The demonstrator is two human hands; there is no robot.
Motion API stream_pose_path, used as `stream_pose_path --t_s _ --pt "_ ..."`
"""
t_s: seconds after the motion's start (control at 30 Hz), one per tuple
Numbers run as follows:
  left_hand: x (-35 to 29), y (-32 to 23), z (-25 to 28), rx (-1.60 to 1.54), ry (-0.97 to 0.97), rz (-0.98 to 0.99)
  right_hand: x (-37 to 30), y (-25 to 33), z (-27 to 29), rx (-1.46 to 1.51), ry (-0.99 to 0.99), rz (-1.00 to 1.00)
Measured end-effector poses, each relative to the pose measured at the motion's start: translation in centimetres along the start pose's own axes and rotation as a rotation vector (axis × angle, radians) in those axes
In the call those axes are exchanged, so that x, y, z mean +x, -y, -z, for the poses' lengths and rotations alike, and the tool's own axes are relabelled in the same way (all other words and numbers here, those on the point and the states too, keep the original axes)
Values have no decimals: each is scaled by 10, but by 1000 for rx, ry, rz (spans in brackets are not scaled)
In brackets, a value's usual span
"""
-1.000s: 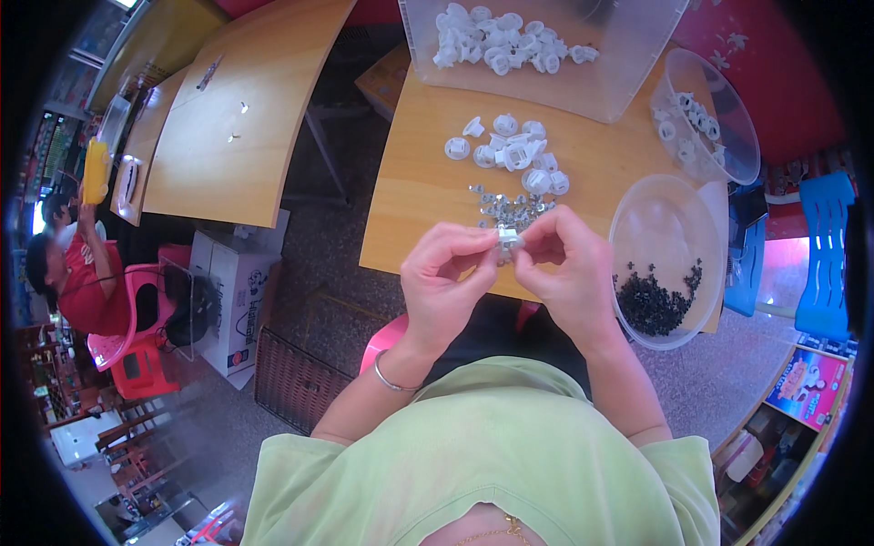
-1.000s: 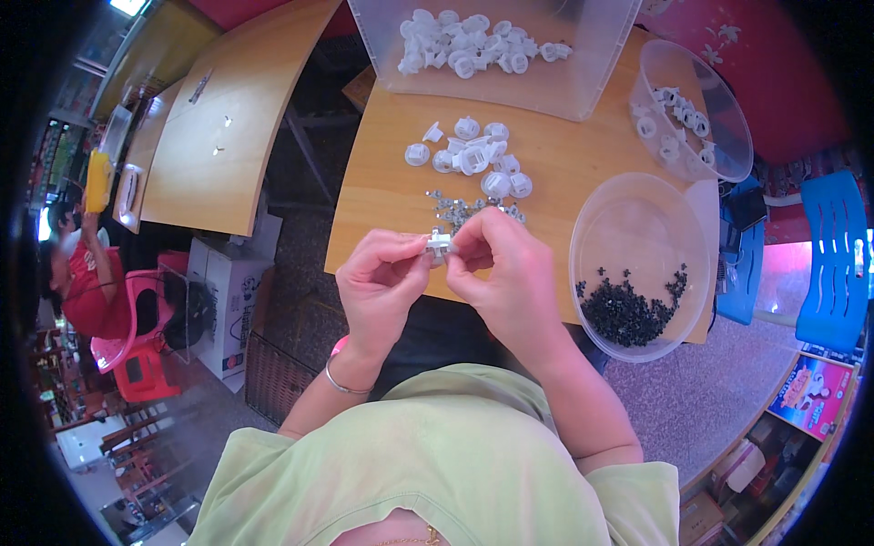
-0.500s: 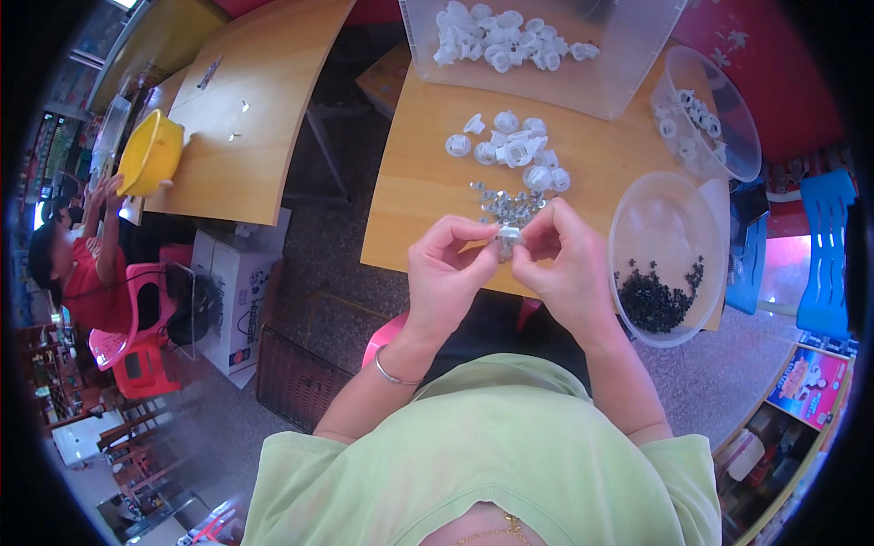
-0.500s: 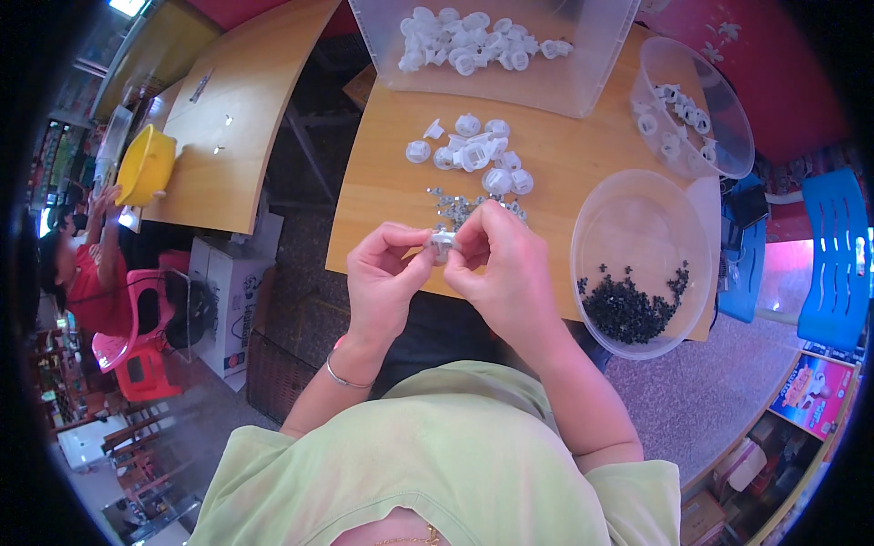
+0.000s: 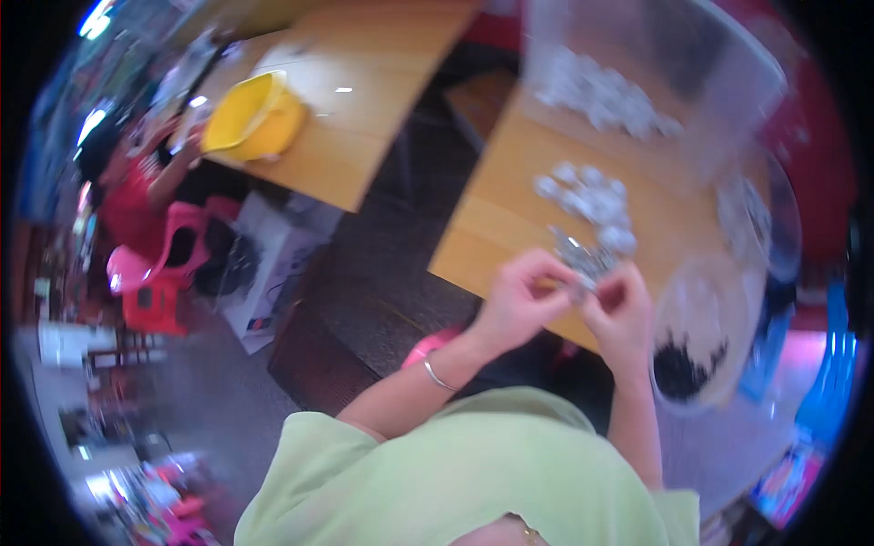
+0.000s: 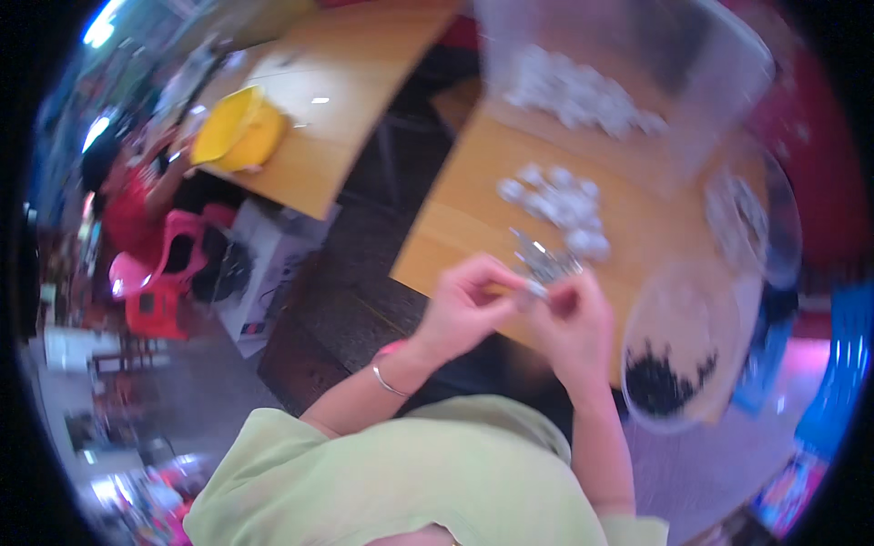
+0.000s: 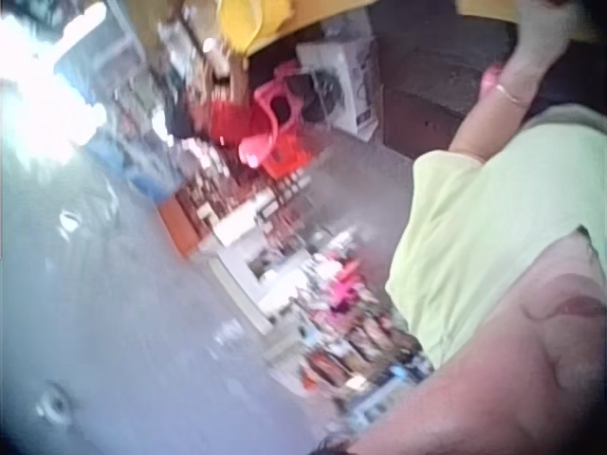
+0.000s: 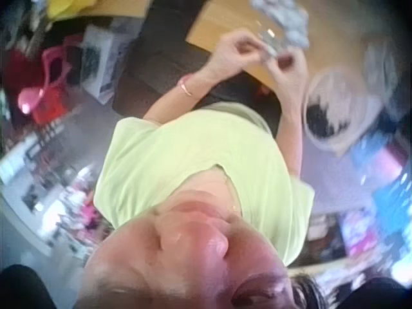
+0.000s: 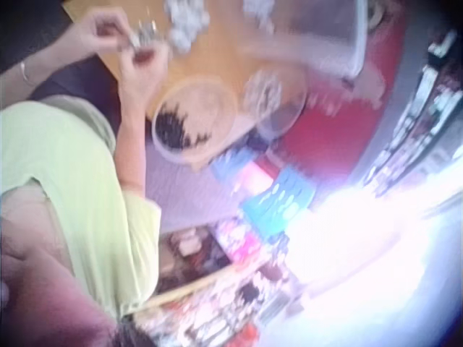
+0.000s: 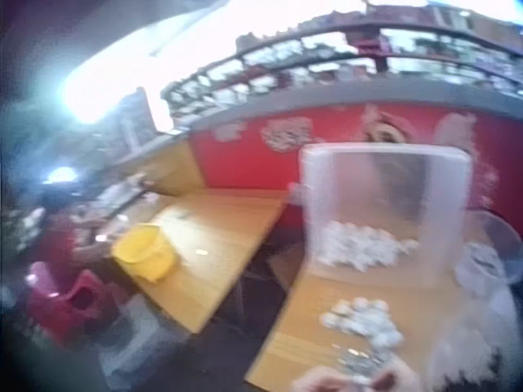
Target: The person assembles components by inserting metal clips into white plastic pieces by hand, occasionally picking up and repositioning a yellow plastic tub on the table.
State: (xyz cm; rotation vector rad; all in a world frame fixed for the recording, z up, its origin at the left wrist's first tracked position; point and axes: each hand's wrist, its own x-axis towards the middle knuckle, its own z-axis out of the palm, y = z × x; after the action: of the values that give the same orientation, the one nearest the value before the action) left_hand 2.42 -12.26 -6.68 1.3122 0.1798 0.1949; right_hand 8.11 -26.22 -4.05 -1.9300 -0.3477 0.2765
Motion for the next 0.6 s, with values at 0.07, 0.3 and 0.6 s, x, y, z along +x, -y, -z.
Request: stream_pose_path --t_s 0.07,0.3,0.6 --pt "4 -27 4 40 97 -112 -2 -3 11 103 -15 7" --pt "59 -113 232 1516 -1072 -760 -1 -30 15 -187 13 18" --pt "75 -133 413 1776 -836 -395 0 -22 22 -102 3 8"
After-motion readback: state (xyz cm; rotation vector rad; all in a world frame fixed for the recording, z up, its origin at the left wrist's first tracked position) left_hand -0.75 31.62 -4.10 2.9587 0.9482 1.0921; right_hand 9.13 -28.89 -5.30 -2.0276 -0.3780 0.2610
